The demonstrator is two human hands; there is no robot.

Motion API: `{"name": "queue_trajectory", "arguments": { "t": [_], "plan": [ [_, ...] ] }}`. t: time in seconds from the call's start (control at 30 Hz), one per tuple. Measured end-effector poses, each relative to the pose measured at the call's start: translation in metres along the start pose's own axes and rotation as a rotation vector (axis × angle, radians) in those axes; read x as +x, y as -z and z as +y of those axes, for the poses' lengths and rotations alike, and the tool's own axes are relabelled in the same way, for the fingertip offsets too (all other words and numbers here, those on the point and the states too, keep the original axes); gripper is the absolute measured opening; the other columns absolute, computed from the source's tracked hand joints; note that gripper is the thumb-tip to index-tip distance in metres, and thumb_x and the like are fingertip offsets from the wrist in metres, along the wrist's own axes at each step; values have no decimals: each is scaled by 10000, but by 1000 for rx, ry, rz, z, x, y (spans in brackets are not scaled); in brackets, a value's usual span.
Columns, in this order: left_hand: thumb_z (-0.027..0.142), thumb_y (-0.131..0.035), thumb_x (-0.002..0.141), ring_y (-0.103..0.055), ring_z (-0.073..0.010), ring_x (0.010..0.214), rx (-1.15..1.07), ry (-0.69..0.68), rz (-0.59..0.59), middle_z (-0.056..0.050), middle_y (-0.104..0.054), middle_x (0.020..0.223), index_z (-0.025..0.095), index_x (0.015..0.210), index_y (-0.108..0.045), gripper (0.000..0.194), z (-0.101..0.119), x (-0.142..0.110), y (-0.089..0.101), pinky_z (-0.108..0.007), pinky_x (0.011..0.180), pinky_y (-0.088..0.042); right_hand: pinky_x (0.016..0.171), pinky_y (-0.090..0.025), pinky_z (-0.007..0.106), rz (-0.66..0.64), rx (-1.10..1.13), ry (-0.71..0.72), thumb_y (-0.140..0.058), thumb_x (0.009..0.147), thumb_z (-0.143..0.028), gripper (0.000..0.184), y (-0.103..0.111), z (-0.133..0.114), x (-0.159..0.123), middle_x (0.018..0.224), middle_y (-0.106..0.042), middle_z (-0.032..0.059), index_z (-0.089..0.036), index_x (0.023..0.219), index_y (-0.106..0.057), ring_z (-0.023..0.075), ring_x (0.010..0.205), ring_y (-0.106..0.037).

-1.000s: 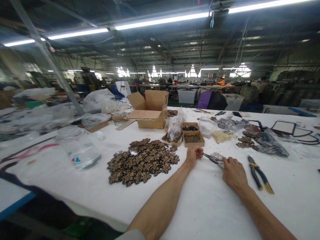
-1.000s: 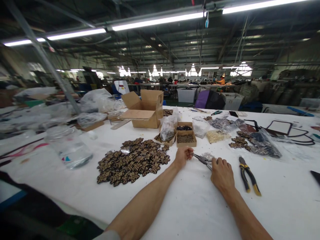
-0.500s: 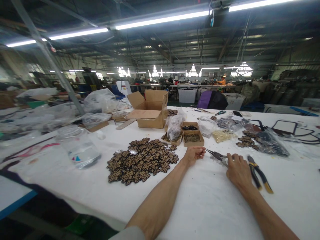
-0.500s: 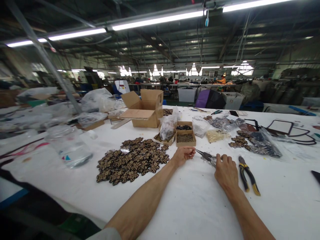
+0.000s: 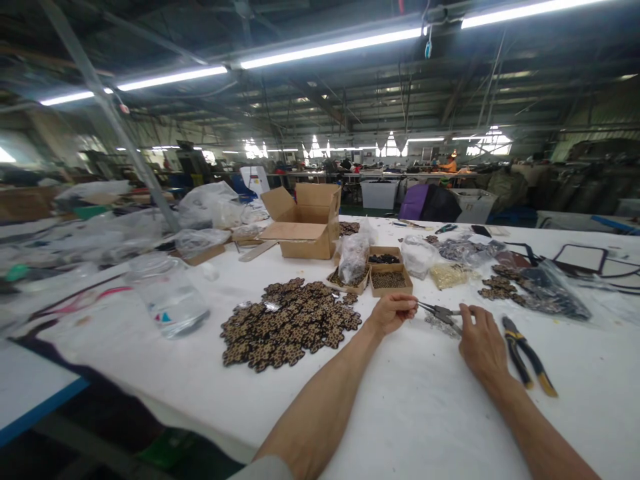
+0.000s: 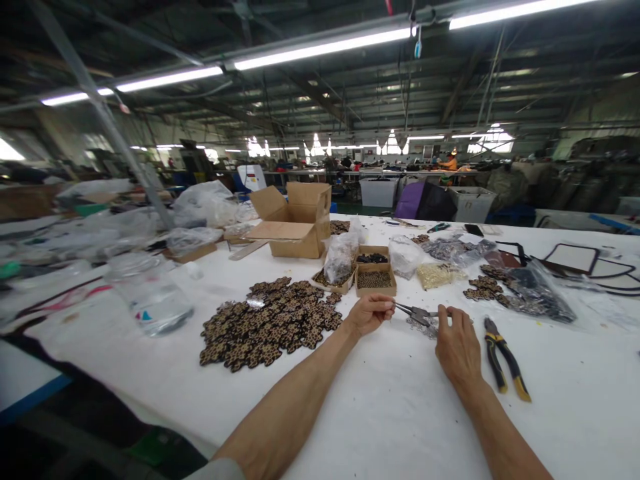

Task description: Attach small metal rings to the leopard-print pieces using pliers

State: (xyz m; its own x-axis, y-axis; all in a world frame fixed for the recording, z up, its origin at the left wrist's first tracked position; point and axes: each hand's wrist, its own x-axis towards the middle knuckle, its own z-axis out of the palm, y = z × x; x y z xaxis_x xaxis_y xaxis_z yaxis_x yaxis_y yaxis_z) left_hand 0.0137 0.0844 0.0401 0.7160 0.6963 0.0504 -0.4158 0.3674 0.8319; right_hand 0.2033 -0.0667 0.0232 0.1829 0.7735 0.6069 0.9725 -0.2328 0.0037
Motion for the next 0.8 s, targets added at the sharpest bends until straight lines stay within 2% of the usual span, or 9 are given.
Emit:
{"name": "queue_trajectory", "arguments": {
  "t": [0.2,0.37,0.5,0.6,0.8],
  "plan": [
    [256,-883,562,-565,-114,577,114,-63,-31,-68,-642,691,73,847,-725,374,8,-3,-6,-256,567,-411,1006,-370,399,28,20,3,-390,840,19,559,-5,0,1,1261,-447,175,-111,1384,-389,302,1174,-411],
    [318,-878,557,-526,-98,517,368,-188,31,-52,-631,635,61,827,-722,404,6,0,-5,-243,513,-411,1034,-361,434,19,25,25,-406,799,32,622,0,3,4,1290,-429,175,-129,1399,-370,313,1215,-382],
    [347,-863,564,-530,-106,501,401,-260,121,-63,-636,617,56,794,-727,395,3,7,4,-252,495,-433,1077,-315,489,8,34,31,-456,731,29,768,6,11,7,1346,-385,184,-131,1461,-280,347,1318,-265],
    [323,-841,590,-549,-121,498,507,-207,157,-82,-643,610,39,821,-739,380,6,11,16,-267,502,-468,1085,-294,490,-11,27,-4,-475,711,13,771,5,25,6,1339,-372,186,-121,1446,-285,351,1314,-258],
    [281,-731,695,-540,-108,464,1011,19,151,-66,-647,592,74,821,-760,244,19,7,35,-221,478,-439,1015,-337,483,-18,27,-103,-513,669,-7,760,-3,52,4,1295,-374,211,-85,1401,-327,379,1242,-297]
  ]
}}
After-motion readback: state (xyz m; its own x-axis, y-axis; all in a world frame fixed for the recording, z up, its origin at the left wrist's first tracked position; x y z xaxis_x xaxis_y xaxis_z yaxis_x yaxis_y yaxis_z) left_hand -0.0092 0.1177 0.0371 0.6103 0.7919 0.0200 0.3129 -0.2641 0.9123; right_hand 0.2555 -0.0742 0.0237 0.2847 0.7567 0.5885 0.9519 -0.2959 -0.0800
